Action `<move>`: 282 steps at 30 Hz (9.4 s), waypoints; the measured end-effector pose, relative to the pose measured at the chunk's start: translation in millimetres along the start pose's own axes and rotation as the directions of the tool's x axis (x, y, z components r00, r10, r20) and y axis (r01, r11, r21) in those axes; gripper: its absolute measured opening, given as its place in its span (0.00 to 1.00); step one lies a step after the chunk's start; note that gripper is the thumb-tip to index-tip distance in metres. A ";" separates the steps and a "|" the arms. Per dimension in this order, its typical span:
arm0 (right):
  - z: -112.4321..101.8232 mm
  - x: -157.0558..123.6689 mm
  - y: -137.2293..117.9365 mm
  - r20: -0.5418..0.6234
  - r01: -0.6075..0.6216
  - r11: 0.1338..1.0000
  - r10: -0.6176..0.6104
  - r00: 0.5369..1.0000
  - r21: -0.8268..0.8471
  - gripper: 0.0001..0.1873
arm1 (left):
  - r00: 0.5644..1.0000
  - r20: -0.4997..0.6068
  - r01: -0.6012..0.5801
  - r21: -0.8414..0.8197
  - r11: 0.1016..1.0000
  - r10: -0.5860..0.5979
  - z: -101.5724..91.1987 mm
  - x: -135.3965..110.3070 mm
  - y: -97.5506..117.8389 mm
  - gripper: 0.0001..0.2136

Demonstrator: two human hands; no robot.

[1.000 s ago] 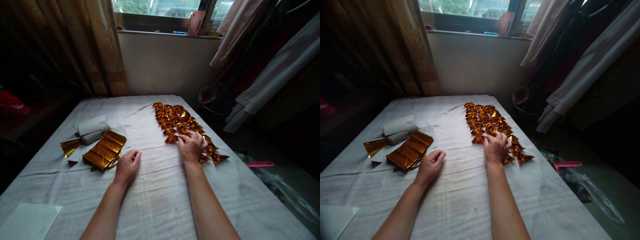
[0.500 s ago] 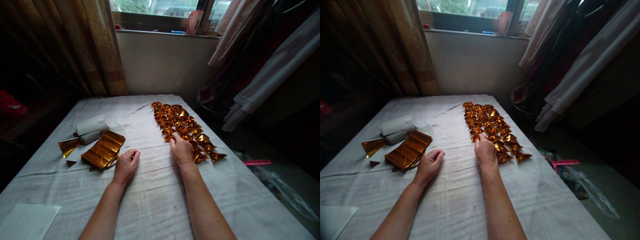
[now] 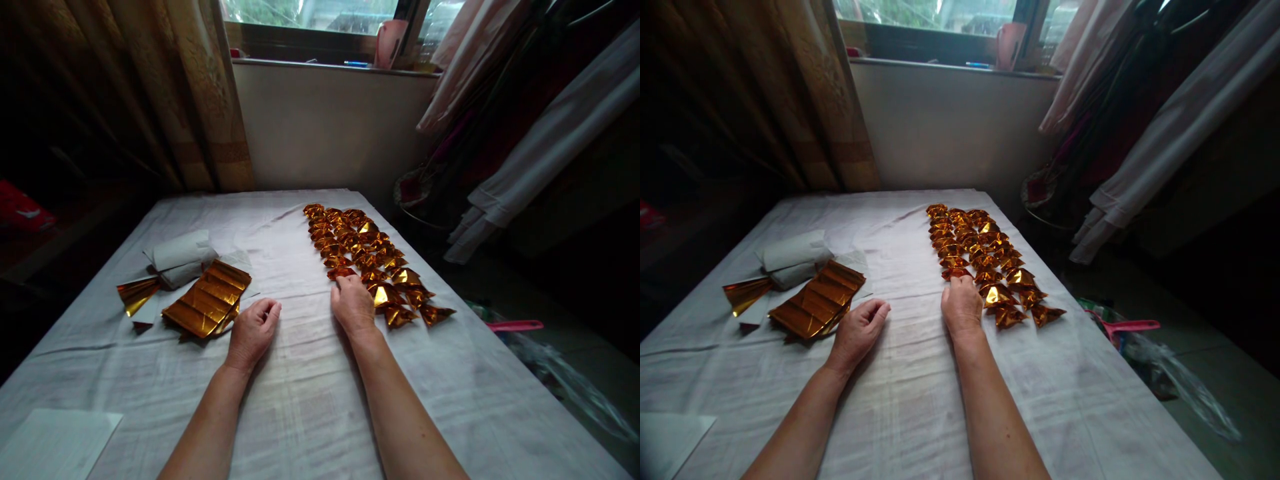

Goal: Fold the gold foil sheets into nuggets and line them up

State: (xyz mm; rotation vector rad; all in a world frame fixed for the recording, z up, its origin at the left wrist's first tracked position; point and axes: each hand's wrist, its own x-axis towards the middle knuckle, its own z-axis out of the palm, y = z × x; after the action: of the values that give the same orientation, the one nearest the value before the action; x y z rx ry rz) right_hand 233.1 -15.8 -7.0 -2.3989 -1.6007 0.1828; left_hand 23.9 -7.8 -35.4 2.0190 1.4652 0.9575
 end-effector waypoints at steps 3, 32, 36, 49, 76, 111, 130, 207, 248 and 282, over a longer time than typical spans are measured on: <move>-2.9 0.4 -3.3 -0.027 -0.030 0.997 0.032 0.999 0.076 0.21 | 1.000 0.003 -0.002 -0.001 1.000 0.002 -0.1 -0.3 -0.5 0.14; 7.2 -22.0 -12.9 0.002 0.152 0.987 -0.153 0.988 0.058 0.21 | 0.962 -0.270 0.117 0.564 0.817 0.049 -41.7 7.8 -5.4 0.15; 7.1 -36.4 -11.3 0.039 0.228 0.971 -0.231 0.972 0.066 0.14 | 0.975 -0.199 0.216 0.723 0.656 -0.101 -54.0 6.5 -21.1 0.26; 17.0 -46.0 -0.6 -0.020 0.284 0.940 -0.285 0.958 0.190 0.11 | 0.974 -0.113 0.221 0.651 0.726 -0.196 -63.3 8.1 -18.7 0.16; -0.6 -58.3 -13.5 -0.298 0.554 0.672 -0.468 0.832 0.492 0.14 | 0.940 -0.038 -0.275 0.502 0.820 0.339 -78.6 -0.5 62.3 0.13; -0.1 -38.0 25.0 0.165 0.294 0.611 -0.582 0.796 0.735 0.11 | 0.630 0.776 -0.030 0.020 0.999 0.003 -59.7 -2.2 43.2 0.20; 30.0 -38.9 -25.6 -0.070 0.334 0.942 -0.332 0.941 0.022 0.14 | 0.790 0.608 -0.260 0.222 0.940 0.075 -37.1 -13.6 58.5 0.13; 17.4 -101.4 19.6 0.056 0.591 0.805 -0.589 0.806 -0.041 0.22 | 0.791 0.606 -0.283 0.483 0.828 -0.084 -60.2 -70.4 34.1 0.33; 20.3 -70.6 26.8 -0.164 0.736 0.666 -0.717 0.677 0.125 0.08 | 0.867 0.232 -0.495 0.502 0.709 0.441 -20.0 -56.9 18.8 0.07; 35.9 -58.8 5.3 -0.180 0.467 0.880 -0.448 0.876 0.084 0.05 | 0.913 0.122 -0.399 0.459 0.793 0.389 -10.5 -60.1 14.0 0.14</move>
State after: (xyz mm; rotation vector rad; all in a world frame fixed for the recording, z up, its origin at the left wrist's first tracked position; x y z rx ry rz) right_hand 206.3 -66.9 -44.9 -1.8231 -1.9598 0.0036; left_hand 13.4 -69.5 -34.5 2.7726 1.3899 0.7664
